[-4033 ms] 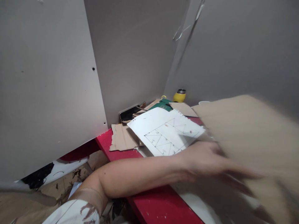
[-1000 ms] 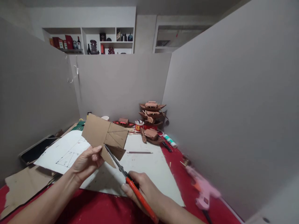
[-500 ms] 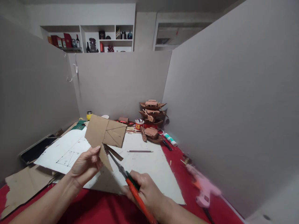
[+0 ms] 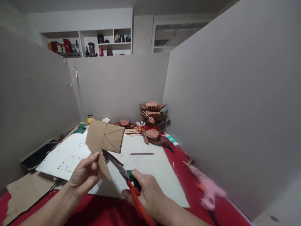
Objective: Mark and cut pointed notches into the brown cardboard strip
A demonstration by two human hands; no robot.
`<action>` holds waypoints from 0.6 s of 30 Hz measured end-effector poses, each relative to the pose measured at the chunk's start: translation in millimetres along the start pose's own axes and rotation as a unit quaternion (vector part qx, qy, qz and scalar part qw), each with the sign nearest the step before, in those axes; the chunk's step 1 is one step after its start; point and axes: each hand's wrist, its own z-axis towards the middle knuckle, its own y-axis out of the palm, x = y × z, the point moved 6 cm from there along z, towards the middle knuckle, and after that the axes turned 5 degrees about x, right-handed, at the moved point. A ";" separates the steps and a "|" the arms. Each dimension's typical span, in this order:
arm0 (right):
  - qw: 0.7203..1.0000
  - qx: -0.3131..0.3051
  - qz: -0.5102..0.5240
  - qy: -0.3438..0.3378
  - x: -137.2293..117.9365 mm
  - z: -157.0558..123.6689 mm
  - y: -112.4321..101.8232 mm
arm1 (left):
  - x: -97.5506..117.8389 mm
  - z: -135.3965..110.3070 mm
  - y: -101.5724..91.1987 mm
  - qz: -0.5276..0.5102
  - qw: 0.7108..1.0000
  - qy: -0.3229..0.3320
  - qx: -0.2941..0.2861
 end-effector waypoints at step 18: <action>0.998 0.061 0.017 0.015 26.1 -3.6 -1.3 | -24.5 -3.9 0.4 0.139 0.983 -0.114 -0.036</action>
